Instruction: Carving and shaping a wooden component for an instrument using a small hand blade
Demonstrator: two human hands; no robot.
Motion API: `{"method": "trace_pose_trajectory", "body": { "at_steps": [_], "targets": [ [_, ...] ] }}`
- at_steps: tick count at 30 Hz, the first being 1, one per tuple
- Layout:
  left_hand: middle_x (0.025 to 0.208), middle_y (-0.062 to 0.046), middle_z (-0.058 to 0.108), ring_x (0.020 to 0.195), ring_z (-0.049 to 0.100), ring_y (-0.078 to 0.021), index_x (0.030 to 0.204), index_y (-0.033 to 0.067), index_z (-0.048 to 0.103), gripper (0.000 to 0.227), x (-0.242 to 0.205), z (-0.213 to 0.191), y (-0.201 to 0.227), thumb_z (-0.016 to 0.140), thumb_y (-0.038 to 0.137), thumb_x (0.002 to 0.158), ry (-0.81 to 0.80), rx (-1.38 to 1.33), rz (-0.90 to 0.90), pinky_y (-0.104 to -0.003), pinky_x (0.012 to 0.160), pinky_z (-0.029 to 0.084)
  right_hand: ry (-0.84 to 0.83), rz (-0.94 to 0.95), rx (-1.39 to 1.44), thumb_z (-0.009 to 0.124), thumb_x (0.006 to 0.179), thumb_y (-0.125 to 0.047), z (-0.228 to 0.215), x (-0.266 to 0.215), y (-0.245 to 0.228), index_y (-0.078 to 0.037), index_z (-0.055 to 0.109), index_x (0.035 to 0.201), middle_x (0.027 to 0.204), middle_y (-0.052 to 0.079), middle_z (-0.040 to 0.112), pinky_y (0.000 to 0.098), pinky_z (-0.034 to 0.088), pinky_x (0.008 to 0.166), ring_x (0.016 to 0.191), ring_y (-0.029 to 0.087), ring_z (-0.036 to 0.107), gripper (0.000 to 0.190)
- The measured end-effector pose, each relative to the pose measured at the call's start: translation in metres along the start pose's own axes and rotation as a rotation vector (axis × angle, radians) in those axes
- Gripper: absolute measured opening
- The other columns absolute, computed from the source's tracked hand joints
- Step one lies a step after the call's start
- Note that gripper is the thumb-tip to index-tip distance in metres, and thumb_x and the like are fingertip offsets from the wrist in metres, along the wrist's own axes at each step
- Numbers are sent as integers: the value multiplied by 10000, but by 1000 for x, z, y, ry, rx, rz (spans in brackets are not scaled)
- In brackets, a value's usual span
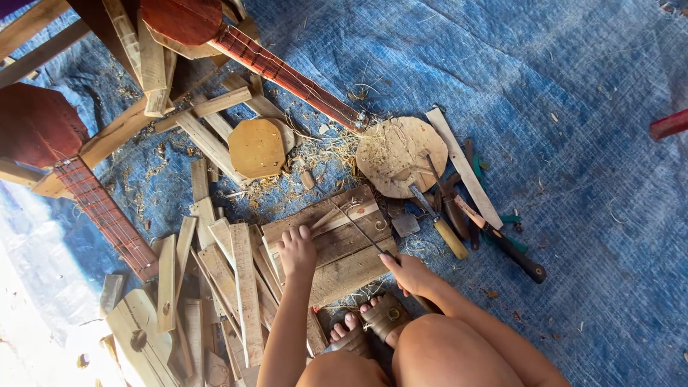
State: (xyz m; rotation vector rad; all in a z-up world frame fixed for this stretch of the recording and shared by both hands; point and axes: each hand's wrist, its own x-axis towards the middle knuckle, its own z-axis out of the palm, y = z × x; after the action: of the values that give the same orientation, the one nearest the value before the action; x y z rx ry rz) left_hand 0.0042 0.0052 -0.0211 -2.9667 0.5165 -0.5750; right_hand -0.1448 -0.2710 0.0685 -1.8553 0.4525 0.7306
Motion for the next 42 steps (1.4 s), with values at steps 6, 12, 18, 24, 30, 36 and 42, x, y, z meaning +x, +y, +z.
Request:
{"method": "trace_pose_trajectory", "body": {
  "at_steps": [6,12,18,24,30,36,42],
  "targets": [
    [890,-13,562,847,567,-247,940,207,539,89,-1,1,0,526,214,852,-4,-6,-3,-390,640,437,22,-68,-14,373,1115,-493,-12,-19,-39,112,581,1254,643,143,685,320,610,506,482,196,722,655],
    [871,-22,545,831,555,-261,911,197,537,98,-2,10,1,536,211,814,23,-19,-16,-397,634,423,-41,26,-4,322,1078,-639,-1,-10,-5,102,588,1250,618,107,685,275,614,470,458,163,711,806],
    [867,-16,539,830,553,-252,899,203,534,84,-1,7,1,530,208,816,32,-5,-18,-391,633,424,-12,-62,33,366,1112,-544,-10,-8,-19,100,605,1177,637,134,677,315,606,481,476,191,713,690],
    [867,6,532,829,554,-230,898,220,524,58,3,-6,1,527,217,840,15,26,-19,-378,632,424,20,-32,-24,387,1082,-572,-4,-13,-31,46,622,1204,628,105,696,291,607,485,482,184,727,672],
    [858,-11,518,818,544,-242,896,203,518,64,2,-2,1,542,208,836,37,12,-15,-386,630,414,-4,1,47,382,1100,-519,-4,-6,-10,132,585,1287,644,132,695,298,622,482,485,180,716,707],
    [869,-9,531,830,553,-242,913,204,535,83,3,-4,2,545,221,832,33,2,-13,-386,633,428,39,-54,30,403,1091,-545,-3,-4,-15,82,619,1239,616,125,691,273,584,454,452,177,707,679],
    [866,-12,533,819,556,-242,923,196,539,71,2,-1,2,539,202,852,30,-7,-23,-385,621,431,-30,7,8,334,1089,-577,-5,-13,-20,133,541,1324,609,102,678,268,592,440,446,155,703,776]
  ]
}}
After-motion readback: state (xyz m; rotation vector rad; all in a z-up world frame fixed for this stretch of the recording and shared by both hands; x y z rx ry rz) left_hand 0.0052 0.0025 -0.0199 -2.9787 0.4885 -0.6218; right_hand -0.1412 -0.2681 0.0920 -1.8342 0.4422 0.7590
